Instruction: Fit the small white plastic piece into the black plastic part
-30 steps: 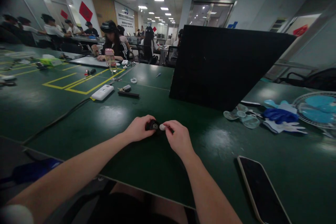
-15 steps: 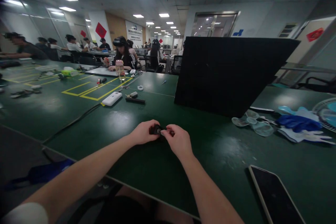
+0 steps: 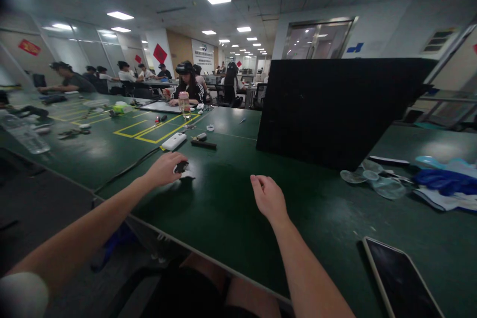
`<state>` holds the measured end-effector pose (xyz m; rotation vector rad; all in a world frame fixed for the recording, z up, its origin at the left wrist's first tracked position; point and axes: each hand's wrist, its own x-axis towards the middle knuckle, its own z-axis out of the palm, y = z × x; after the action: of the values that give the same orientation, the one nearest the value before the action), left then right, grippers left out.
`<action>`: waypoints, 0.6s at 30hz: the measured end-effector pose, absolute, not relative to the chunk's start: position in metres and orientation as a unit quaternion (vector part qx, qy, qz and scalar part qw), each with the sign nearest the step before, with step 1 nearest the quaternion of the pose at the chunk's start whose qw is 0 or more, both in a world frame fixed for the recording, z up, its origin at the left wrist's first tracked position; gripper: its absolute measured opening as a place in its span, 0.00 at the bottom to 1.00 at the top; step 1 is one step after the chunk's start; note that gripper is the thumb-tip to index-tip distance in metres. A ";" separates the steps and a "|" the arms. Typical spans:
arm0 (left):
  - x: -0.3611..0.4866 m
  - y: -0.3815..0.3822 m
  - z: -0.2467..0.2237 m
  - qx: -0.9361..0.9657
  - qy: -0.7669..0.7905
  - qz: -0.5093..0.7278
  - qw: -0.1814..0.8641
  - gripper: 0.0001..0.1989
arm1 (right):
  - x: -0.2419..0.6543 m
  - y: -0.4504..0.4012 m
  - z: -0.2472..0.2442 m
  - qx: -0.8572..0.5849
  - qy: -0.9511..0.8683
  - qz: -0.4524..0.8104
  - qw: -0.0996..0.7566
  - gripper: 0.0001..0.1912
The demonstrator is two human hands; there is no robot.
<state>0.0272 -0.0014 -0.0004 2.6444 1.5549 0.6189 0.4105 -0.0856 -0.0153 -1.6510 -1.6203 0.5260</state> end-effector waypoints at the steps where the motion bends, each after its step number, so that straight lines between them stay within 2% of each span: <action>1: 0.022 -0.001 0.003 0.858 0.483 0.175 -0.016 0.23 | 0.409 -0.085 -0.016 -0.641 -0.641 0.210 0.367 0.23; 7: 0.009 -0.002 0.003 0.891 0.434 0.125 -0.050 0.26 | 0.412 -0.081 -0.024 -0.629 -0.667 0.218 0.335 0.23; 12: -0.017 0.007 -0.013 0.813 0.531 0.237 -0.034 0.24 | 0.410 -0.084 -0.019 -0.640 -0.666 0.216 0.317 0.23; 15: -0.025 0.022 -0.024 0.679 0.621 0.388 0.060 0.25 | 0.408 -0.086 -0.016 -0.633 -0.674 0.210 0.319 0.21; 18: -0.008 0.036 -0.031 0.520 0.636 0.525 0.223 0.26 | 0.407 -0.086 -0.017 -0.620 -0.685 0.200 0.326 0.21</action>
<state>-0.0079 0.0363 -0.0308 1.4348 1.7559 1.4486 0.4071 -0.0857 -0.0167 -1.6240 -1.7961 0.5248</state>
